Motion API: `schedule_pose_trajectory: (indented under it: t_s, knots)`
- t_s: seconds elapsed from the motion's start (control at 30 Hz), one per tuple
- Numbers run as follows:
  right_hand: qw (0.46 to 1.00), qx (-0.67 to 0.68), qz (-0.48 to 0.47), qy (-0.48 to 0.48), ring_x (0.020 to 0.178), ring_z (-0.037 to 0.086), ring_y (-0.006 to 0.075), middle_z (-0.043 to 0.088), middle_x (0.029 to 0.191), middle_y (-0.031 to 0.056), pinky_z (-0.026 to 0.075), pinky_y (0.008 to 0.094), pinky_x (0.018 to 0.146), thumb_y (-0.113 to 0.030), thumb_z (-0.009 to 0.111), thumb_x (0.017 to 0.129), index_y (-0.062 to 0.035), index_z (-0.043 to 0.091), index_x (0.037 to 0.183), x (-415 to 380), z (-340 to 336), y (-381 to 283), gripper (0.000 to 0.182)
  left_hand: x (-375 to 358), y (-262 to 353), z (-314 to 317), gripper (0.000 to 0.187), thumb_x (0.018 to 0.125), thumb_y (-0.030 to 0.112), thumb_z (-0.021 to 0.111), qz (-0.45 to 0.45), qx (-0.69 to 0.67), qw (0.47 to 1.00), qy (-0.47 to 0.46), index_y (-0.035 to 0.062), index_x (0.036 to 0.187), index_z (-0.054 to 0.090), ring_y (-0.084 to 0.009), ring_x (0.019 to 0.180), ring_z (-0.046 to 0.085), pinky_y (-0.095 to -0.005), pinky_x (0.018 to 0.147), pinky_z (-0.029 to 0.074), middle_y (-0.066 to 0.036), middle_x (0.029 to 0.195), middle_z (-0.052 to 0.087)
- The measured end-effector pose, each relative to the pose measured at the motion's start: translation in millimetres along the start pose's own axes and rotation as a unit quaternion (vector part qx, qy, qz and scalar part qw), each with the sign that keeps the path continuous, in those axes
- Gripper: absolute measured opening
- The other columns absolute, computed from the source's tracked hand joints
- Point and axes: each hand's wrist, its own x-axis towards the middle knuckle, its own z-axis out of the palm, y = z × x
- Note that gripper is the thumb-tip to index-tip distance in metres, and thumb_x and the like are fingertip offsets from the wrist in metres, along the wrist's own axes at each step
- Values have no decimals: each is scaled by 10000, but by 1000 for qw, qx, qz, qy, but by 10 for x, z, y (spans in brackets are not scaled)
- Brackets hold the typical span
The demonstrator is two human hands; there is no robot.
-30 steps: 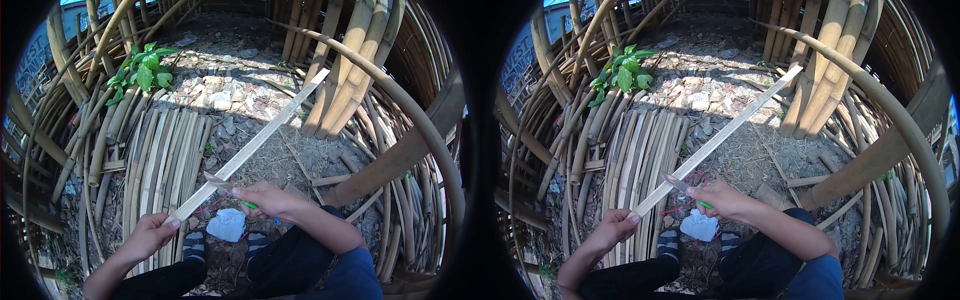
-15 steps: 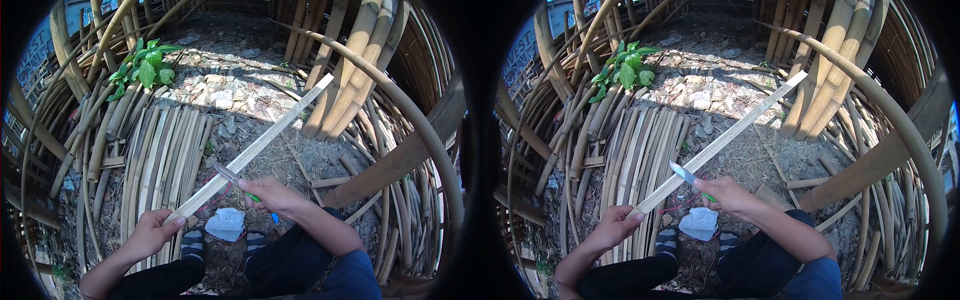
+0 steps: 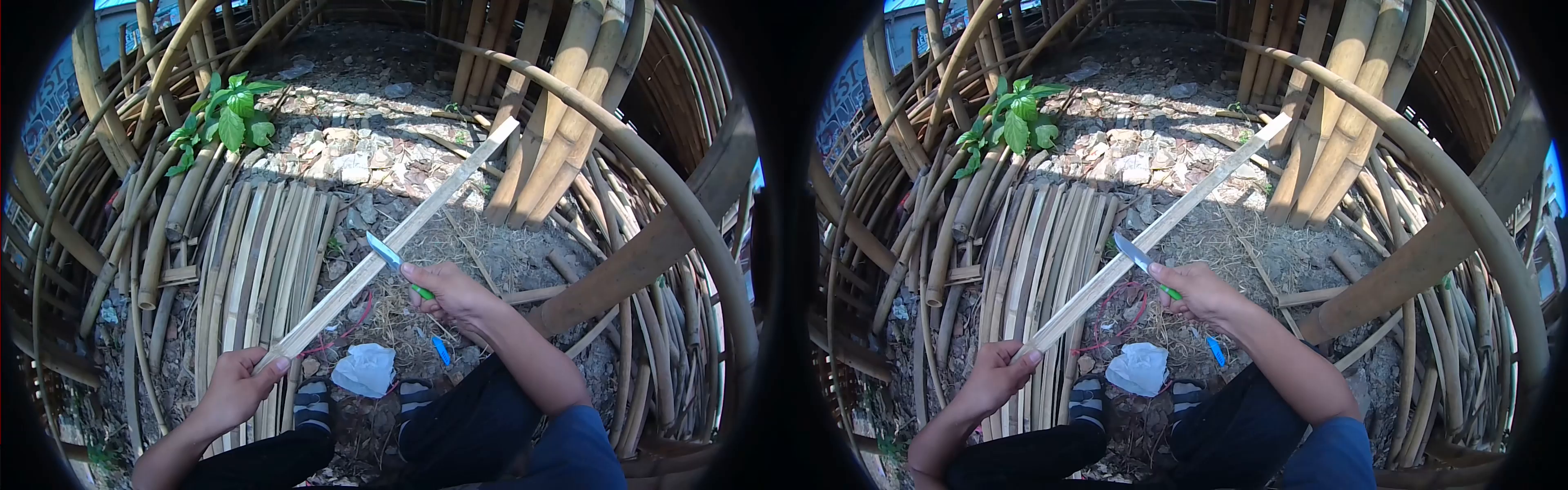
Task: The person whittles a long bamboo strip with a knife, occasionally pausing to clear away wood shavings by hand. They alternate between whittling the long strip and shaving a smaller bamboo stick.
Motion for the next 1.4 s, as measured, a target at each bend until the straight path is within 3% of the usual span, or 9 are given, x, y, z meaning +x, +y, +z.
schedule_pose_trajectory:
  t_s: [0.47,0.67,0.73,0.9,1.0,1.1,1.23,1.33,1.4]
  knots:
    - [983,-17,-22,182,422,288,56,376,515,-57,203,244,403,-543,510,1013,-113,533,693,97,-802,-152,536,-101,-30,-28,310,999,215,642,-48,-30,998,9,8,771,608,-36,479,352,-236,441,256,49,577,456]
    - [996,10,7,89,422,252,55,339,536,-76,188,257,394,-535,481,1026,-131,507,747,105,-651,-125,492,-19,-18,-41,325,1003,264,643,-18,-1,1000,3,8,805,630,-33,515,390,-246,458,294,44,594,484]
    - [956,113,-32,268,429,247,61,337,567,-71,199,260,402,-539,468,1031,-122,504,817,234,-944,-40,470,-20,-20,-54,325,1002,268,644,-26,-7,1000,3,9,807,631,-31,518,389,-243,460,296,47,595,482]
    - [904,290,-61,308,460,303,71,380,611,-54,272,269,445,-614,445,1010,-94,501,949,378,-1409,198,527,-2,-17,-75,316,995,290,653,-14,-7,1000,-16,-10,906,693,-31,517,388,-257,462,309,61,593,474]
    - [897,205,-181,347,457,327,61,390,625,-55,269,244,430,-568,567,980,-81,519,919,207,-1044,-3,494,55,-16,-105,355,980,338,662,53,162,984,45,-10,943,718,-66,493,422,-312,464,341,19,541,487]
    - [873,-20,-323,364,575,472,20,564,731,-42,370,193,516,-241,787,891,-48,633,996,260,-951,12,269,124,10,-215,464,943,451,624,124,352,917,139,5,832,686,-396,612,636,-497,597,487,-186,593,609]
    - [892,-277,-275,227,844,593,85,655,926,6,481,262,758,-137,812,824,27,630,1246,289,-485,36,488,164,-4,-354,394,963,390,573,185,452,859,154,43,843,715,-392,688,671,-506,670,527,-182,651,646]
    - [833,-357,-403,129,764,648,176,718,918,86,515,354,753,-196,866,744,43,618,1266,508,-268,166,626,179,129,-422,357,937,363,595,205,512,822,144,51,817,720,-396,698,672,-510,668,522,-184,681,661]
    - [842,-452,-282,85,690,661,202,704,796,156,512,371,695,-235,878,725,30,686,1164,314,-20,-9,548,175,229,-489,346,916,361,612,209,527,811,143,54,801,724,-397,706,673,-506,671,522,-181,692,667]
